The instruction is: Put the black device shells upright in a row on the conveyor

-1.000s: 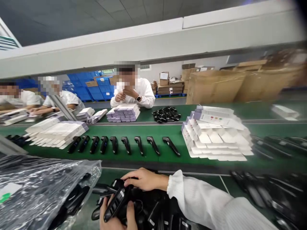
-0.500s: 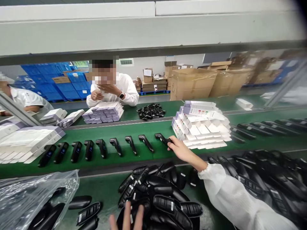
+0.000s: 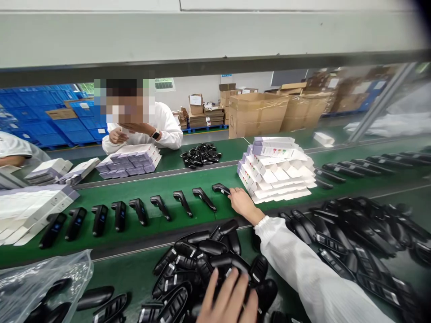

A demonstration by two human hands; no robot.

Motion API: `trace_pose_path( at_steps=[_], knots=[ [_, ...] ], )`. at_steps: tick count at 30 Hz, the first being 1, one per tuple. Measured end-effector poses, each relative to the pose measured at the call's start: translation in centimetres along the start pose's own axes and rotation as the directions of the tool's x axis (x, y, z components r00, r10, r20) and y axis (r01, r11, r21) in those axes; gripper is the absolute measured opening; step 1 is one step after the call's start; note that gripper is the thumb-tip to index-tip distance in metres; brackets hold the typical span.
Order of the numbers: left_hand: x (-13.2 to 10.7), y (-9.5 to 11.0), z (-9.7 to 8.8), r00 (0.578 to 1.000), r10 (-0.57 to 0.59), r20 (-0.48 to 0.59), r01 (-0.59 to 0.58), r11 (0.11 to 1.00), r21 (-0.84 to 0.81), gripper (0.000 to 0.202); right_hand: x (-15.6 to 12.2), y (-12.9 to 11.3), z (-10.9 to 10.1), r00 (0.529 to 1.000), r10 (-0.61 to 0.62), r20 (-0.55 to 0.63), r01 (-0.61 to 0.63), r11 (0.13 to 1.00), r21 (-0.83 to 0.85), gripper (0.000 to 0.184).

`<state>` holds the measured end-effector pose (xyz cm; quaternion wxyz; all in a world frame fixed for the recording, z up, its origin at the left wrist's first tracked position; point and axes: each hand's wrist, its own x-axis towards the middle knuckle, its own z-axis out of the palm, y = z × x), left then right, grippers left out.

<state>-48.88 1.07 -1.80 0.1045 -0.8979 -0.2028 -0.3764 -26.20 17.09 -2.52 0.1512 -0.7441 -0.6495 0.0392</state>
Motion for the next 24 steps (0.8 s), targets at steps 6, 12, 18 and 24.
trace_pose_path(
  at_steps=[6,12,18,24],
  knots=[
    [6.6,-8.0,-2.3,0.717,-0.235,0.656,0.259,0.964,0.063,0.035,-2.5,-3.4,-3.0,0.996,0.013,-0.094,-0.014,1.000,-0.008,0.042],
    [4.1,-11.2,-3.1,0.718,-0.368,0.591,0.363,0.922,0.133,0.035,-4.7,-8.3,-6.7,0.930,-0.339,0.145,0.266,0.889,0.373,0.030],
    [1.5,-13.8,-6.6,0.692,-0.603,0.396,0.619,0.778,0.103,0.036,-4.8,-14.1,-3.8,0.894,-0.119,0.432,-0.249,0.669,0.700,0.043],
    [-0.8,-15.7,-8.6,0.671,-0.657,0.343,0.712,0.701,-0.049,0.043,-4.8,-20.0,-1.8,0.963,-0.078,0.258,-0.237,0.206,0.949,0.047]
  ],
)
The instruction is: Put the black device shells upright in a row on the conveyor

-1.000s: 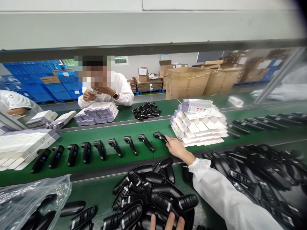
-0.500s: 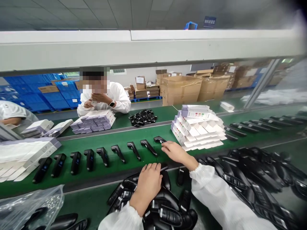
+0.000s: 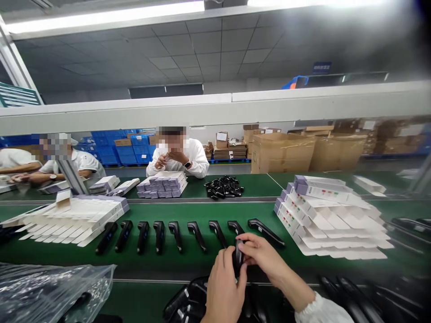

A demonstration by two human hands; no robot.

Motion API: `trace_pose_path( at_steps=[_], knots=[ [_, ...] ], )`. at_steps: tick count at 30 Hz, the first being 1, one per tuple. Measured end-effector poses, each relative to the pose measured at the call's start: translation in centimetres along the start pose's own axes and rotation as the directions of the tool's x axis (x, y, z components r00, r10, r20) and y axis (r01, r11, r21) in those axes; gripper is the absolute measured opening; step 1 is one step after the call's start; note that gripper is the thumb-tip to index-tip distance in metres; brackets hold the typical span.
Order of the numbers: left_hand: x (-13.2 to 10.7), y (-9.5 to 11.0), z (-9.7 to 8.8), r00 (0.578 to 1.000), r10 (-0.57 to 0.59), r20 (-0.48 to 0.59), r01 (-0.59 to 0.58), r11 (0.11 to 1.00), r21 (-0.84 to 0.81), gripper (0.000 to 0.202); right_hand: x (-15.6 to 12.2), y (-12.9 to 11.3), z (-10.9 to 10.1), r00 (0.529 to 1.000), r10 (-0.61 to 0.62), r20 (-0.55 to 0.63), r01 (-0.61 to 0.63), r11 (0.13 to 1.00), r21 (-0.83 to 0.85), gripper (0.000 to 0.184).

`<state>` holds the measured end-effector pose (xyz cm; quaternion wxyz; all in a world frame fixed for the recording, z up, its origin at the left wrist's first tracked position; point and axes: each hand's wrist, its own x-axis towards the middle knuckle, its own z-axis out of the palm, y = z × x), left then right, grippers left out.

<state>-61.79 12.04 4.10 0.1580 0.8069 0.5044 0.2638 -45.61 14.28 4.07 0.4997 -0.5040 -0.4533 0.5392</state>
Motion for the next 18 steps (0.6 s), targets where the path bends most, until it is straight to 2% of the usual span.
trace_pose_path(
  at_steps=[1,3,5,7,9,11,14,18],
  knots=[
    [-0.2,-0.4,-0.3,1.000,0.017,0.025,-0.017,1.000,0.010,0.046,0.3,0.1,0.2,0.999,-0.030,-0.038,0.029,0.999,-0.029,0.046],
    [-0.5,-1.3,-0.8,0.989,0.081,0.121,-0.086,0.996,0.037,0.052,1.3,0.5,-0.4,0.983,-0.125,-0.135,0.092,0.970,-0.226,0.041],
    [-0.8,-2.2,-1.2,0.962,0.151,0.228,-0.169,0.984,0.060,0.049,2.5,1.2,-1.5,0.951,-0.243,-0.193,0.125,0.869,-0.478,0.034],
    [-0.9,-3.1,-1.2,0.944,0.191,0.269,-0.223,0.970,0.095,0.039,3.5,2.0,-2.6,0.935,-0.312,-0.169,0.130,0.745,-0.654,0.031],
    [-0.8,-3.8,-1.2,0.947,0.206,0.247,-0.245,0.960,0.137,0.032,4.2,2.7,-2.9,0.948,-0.301,-0.107,0.127,0.661,-0.739,0.032],
    [-0.5,-4.6,-1.1,0.945,0.221,0.243,-0.263,0.952,0.158,0.029,4.6,3.0,-2.4,0.960,-0.272,-0.067,0.119,0.611,-0.783,0.032],
    [-0.3,-5.8,-1.6,0.930,0.252,0.268,-0.296,0.945,0.140,0.028,5.2,3.4,-0.5,0.970,-0.236,-0.061,0.076,0.534,-0.842,0.033],
    [-0.7,-7.3,-3.5,0.916,0.275,0.294,-0.317,0.943,0.104,0.036,6.0,4.2,2.6,0.973,-0.185,-0.135,-0.072,0.312,-0.947,0.045]
  ],
)
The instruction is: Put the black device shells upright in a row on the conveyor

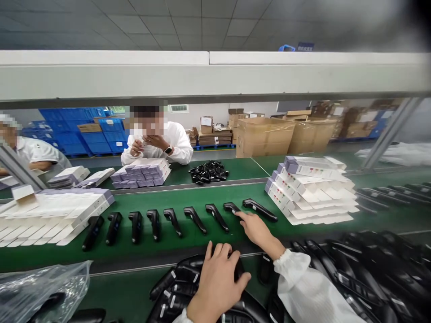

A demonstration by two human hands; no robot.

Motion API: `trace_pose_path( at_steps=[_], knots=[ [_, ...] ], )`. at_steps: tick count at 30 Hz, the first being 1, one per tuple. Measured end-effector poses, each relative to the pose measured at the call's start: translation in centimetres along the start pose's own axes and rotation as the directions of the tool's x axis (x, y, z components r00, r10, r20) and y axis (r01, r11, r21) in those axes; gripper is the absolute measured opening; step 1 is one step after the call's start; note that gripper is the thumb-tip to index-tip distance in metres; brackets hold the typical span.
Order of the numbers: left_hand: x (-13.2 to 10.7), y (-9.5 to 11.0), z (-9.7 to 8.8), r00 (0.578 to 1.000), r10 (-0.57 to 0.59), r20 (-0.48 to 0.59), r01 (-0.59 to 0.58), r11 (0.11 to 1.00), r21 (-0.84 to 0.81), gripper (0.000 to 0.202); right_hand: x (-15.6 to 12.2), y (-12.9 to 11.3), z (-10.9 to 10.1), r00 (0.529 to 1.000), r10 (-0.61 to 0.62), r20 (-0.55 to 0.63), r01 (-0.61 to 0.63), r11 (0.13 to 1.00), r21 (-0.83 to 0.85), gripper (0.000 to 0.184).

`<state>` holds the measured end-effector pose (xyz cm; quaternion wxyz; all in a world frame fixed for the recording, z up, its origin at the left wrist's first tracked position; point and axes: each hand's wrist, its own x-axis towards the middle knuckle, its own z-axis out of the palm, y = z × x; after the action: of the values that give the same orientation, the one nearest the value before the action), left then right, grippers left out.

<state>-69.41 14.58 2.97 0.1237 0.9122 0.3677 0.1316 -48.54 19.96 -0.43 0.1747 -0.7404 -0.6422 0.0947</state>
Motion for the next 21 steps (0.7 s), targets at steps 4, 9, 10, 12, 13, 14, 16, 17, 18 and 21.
trace_pose_path(
  at_steps=[4,9,10,12,13,14,16,17,18,21],
  knots=[
    [-1.4,-1.4,-2.6,0.990,-0.042,0.135,0.050,0.997,-0.060,0.041,0.4,-1.9,2.4,0.996,0.068,-0.066,-0.081,0.969,-0.235,0.053],
    [-2.5,-5.1,-4.3,0.945,-0.091,0.315,0.142,0.979,-0.144,0.051,1.7,-2.7,5.3,0.995,-0.031,-0.092,0.004,0.961,-0.276,0.046],
    [-2.8,-6.0,-4.2,0.946,-0.096,0.310,0.150,0.977,-0.154,0.050,2.0,-2.8,5.8,0.994,-0.035,-0.103,0.006,0.963,-0.269,0.046],
    [-3.5,-7.8,-3.9,0.956,-0.093,0.279,0.144,0.975,-0.168,0.044,2.2,-3.3,6.4,0.992,-0.039,-0.122,0.005,0.965,-0.261,0.048],
    [-3.8,-8.6,-3.8,0.961,-0.091,0.259,0.140,0.974,-0.176,0.039,2.3,-3.6,6.7,0.991,-0.038,-0.125,0.004,0.966,-0.258,0.049],
    [-4.0,-9.3,-3.8,0.965,-0.097,0.244,0.145,0.972,-0.184,0.034,2.3,-3.9,6.9,0.992,-0.036,-0.123,0.003,0.968,-0.253,0.051],
    [-4.4,-10.3,-4.2,0.962,-0.126,0.242,0.178,0.962,-0.208,0.027,2.3,-4.7,7.1,0.993,-0.015,-0.121,-0.015,0.970,-0.243,0.053],
    [-4.6,-10.8,-4.7,0.956,-0.152,0.250,0.210,0.952,-0.224,0.025,2.4,-5.1,7.2,0.992,0.002,-0.127,-0.034,0.969,-0.244,0.054],
    [-4.6,-11.2,-5.2,0.948,-0.187,0.258,0.250,0.938,-0.239,0.023,2.4,-5.4,7.3,0.990,0.020,-0.137,-0.053,0.968,-0.247,0.054],
    [-5.0,-12.8,-6.3,0.927,-0.260,0.272,0.334,0.902,-0.275,0.020,3.0,-6.2,8.0,0.985,0.057,-0.161,-0.091,0.972,-0.215,0.058]
  ],
)
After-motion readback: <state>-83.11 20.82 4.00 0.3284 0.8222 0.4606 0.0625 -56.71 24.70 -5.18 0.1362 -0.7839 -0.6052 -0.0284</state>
